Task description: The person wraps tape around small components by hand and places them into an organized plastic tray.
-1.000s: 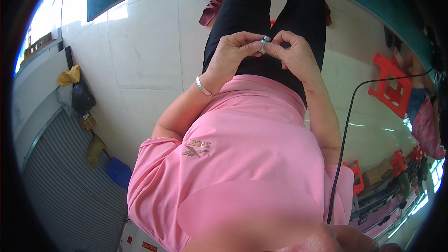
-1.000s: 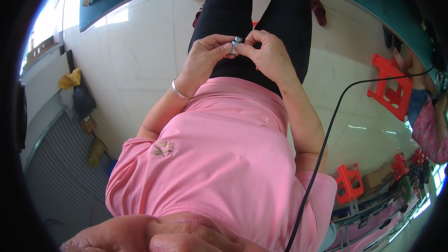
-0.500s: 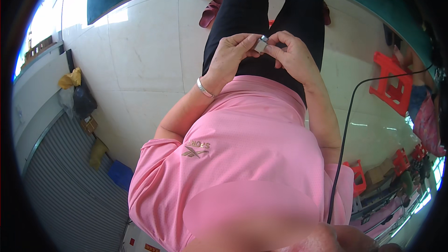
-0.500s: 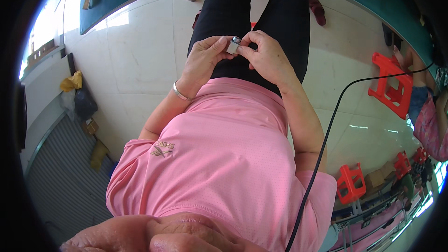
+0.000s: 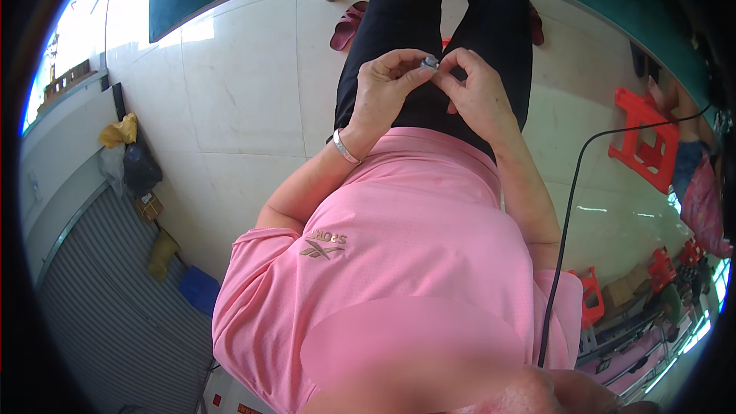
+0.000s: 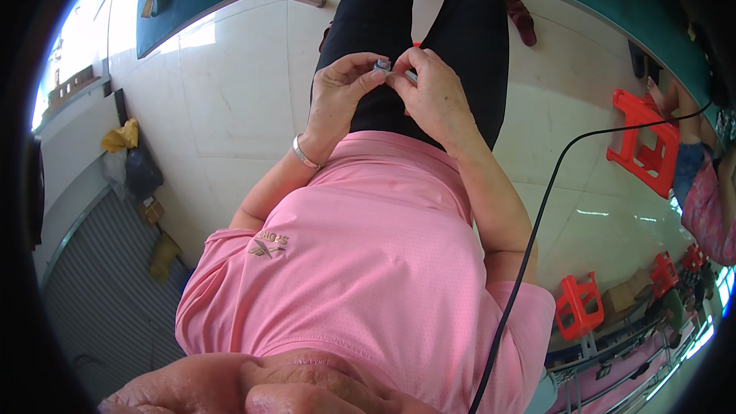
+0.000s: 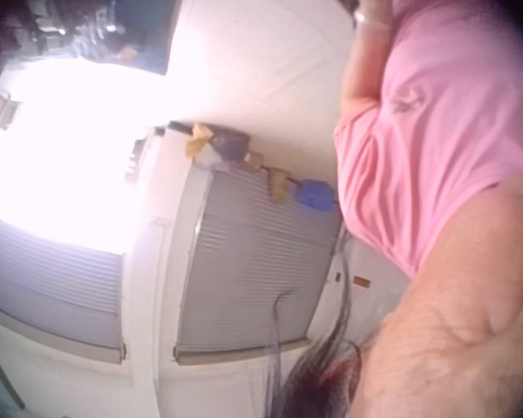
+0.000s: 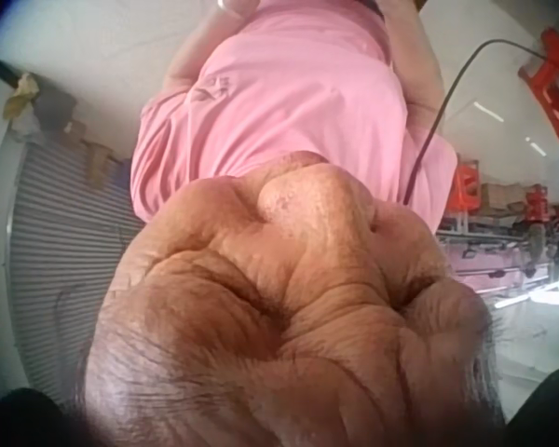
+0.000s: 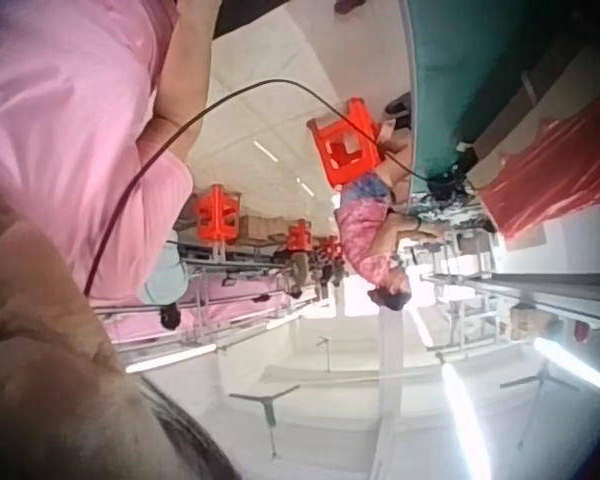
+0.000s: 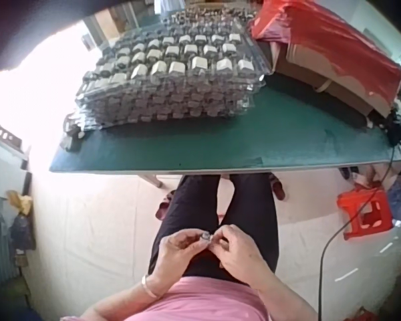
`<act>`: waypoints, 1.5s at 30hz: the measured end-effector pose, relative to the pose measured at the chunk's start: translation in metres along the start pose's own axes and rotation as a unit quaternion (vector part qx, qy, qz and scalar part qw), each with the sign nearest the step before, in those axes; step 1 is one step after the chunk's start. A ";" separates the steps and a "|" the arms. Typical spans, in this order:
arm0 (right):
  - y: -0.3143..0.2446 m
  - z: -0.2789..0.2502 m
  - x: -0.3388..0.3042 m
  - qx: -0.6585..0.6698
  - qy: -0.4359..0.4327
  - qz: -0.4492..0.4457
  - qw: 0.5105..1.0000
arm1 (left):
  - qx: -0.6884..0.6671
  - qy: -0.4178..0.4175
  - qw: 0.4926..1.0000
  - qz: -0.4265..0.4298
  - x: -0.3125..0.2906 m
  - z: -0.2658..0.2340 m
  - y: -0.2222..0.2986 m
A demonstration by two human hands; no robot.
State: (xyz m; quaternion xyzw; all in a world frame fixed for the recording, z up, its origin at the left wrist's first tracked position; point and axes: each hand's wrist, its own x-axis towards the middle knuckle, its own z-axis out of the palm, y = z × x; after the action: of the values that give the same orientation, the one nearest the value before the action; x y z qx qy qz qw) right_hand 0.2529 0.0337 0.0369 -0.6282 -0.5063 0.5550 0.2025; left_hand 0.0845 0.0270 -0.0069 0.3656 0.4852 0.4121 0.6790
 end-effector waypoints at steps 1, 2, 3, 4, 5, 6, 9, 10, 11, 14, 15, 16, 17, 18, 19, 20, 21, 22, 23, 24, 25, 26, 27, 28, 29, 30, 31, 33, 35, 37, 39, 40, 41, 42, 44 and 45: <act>0.000 0.001 0.000 0.011 0.018 0.005 1.000 | 0.002 0.002 1.000 0.011 0.000 0.001 0.002; 0.003 0.000 0.002 0.011 0.018 0.003 1.000 | 0.003 0.002 1.000 0.013 0.000 0.000 0.003; 0.006 -0.001 0.006 -0.009 0.044 -0.027 0.999 | -0.020 -0.004 1.000 0.006 0.000 -0.003 0.004; 0.006 -0.001 0.008 -0.029 0.069 -0.057 0.996 | -0.044 -0.010 0.999 -0.001 0.001 -0.006 0.006; 0.005 -0.004 0.008 -0.062 0.055 -0.044 0.996 | -0.041 -0.011 0.999 0.000 0.002 -0.009 0.008; 0.005 -0.007 0.007 -0.062 0.055 -0.044 0.996 | -0.061 -0.015 0.998 -0.012 0.001 -0.009 0.007; 0.011 -0.015 0.007 -0.064 -0.047 -0.032 0.996 | -0.093 -0.030 0.995 -0.022 -0.001 -0.012 0.007; 0.015 -0.016 0.007 -0.016 -0.058 -0.048 0.997 | -0.107 -0.040 0.993 -0.020 0.000 -0.013 0.008; 0.017 -0.017 0.006 0.032 -0.069 -0.065 0.995 | -0.107 -0.040 0.993 -0.020 0.001 -0.015 0.008; 0.008 -0.023 0.004 0.024 -0.095 -0.053 0.994 | -0.110 -0.049 0.993 -0.019 -0.001 -0.020 0.012; 0.008 -0.022 0.004 0.025 -0.093 -0.053 0.994 | -0.108 -0.052 0.993 -0.021 -0.001 -0.020 0.013; 0.009 -0.021 0.004 -0.010 -0.073 -0.071 0.995 | -0.106 -0.056 0.993 -0.023 0.000 -0.021 0.014; 0.010 -0.020 0.005 -0.045 -0.053 -0.088 0.994 | -0.105 -0.057 0.992 -0.024 0.000 -0.021 0.014; 0.012 -0.018 0.006 -0.045 -0.052 -0.088 0.994 | -0.112 -0.065 0.991 -0.028 0.000 -0.021 0.014; 0.013 -0.016 0.006 -0.049 -0.030 -0.087 0.995 | -0.119 -0.072 0.990 -0.033 0.001 -0.021 0.014; 0.014 -0.013 0.007 -0.053 -0.009 -0.085 0.995 | -0.119 -0.073 0.990 -0.033 0.002 -0.019 0.014; 0.015 -0.012 0.007 -0.052 -0.008 -0.084 0.995 | -0.138 -0.073 0.987 -0.040 0.001 -0.018 0.015; 0.016 -0.010 0.008 -0.027 0.010 -0.094 0.995 | -0.157 -0.073 0.984 -0.047 0.000 -0.017 0.015; 0.017 -0.009 0.008 -0.001 0.027 -0.104 0.994 | -0.157 -0.074 0.984 -0.048 0.000 -0.017 0.015; 0.019 -0.010 0.010 -0.001 0.029 -0.104 0.994 | -0.175 -0.079 0.980 -0.057 -0.001 -0.017 0.015; 0.021 -0.011 0.013 -0.007 0.019 -0.095 0.995 | -0.194 -0.085 0.975 -0.066 -0.002 -0.016 0.015; 0.023 -0.011 0.014 -0.013 0.010 -0.086 0.996 | -0.193 -0.086 0.975 -0.066 -0.002 -0.016 0.014; 0.024 -0.010 0.014 -0.012 0.011 -0.087 0.996 | -0.198 -0.087 0.974 -0.063 -0.003 -0.016 0.013; 0.025 -0.010 0.015 0.003 0.000 -0.070 0.998 | -0.203 -0.087 0.973 -0.060 -0.003 -0.016 0.013; 0.025 -0.009 0.015 0.018 -0.010 -0.052 0.998 | -0.202 -0.088 0.974 -0.059 -0.002 -0.016 0.014; 0.023 -0.009 0.015 0.019 -0.010 -0.053 0.998 | -0.159 -0.083 0.983 -0.045 -0.003 -0.018 0.016; 0.020 -0.008 0.013 0.011 0.007 -0.070 0.997 | -0.116 -0.079 0.990 -0.030 -0.003 -0.018 0.017; 0.015 -0.009 0.011 0.003 0.024 -0.088 0.996 | -0.095 -0.074 0.993 -0.017 -0.003 -0.017 0.018; 0.012 -0.011 0.007 -0.020 0.049 -0.079 0.995 | -0.075 -0.070 0.995 -0.002 -0.003 -0.016 0.020; 0.003 -0.015 0.001 -0.056 0.054 -0.072 0.994 | -0.080 -0.079 0.994 -0.007 -0.005 -0.015 0.024; -0.006 -0.016 -0.005 -0.093 0.058 -0.064 0.992 | -0.067 -0.078 0.995 0.000 -0.008 -0.009 0.032; -0.009 -0.015 -0.008 -0.107 0.073 -0.075 0.989 | -0.055 -0.077 0.995 0.006 -0.009 -0.007 0.034; -0.011 -0.015 -0.011 -0.122 0.087 -0.086 0.985 | -0.055 -0.076 0.996 0.006 -0.009 -0.006 0.034; -0.013 -0.015 -0.013 -0.121 0.086 -0.086 0.985 | -0.052 -0.077 0.996 0.006 -0.007 -0.006 0.033; -0.015 -0.015 -0.016 -0.173 0.091 -0.093 0.976 | -0.048 -0.078 0.996 0.006 -0.004 -0.006 0.031; -0.015 -0.015 -0.017 -0.172 0.092 -0.093 0.976 | -0.060 -0.077 0.995 0.012 -0.003 -0.007 0.028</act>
State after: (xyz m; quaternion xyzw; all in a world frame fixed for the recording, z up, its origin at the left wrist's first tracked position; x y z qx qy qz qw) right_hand 0.2629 0.0295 0.0618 -0.6523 -0.6295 0.3784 0.1873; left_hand 0.0711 0.0354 0.0174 0.3607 0.4008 0.4195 0.7302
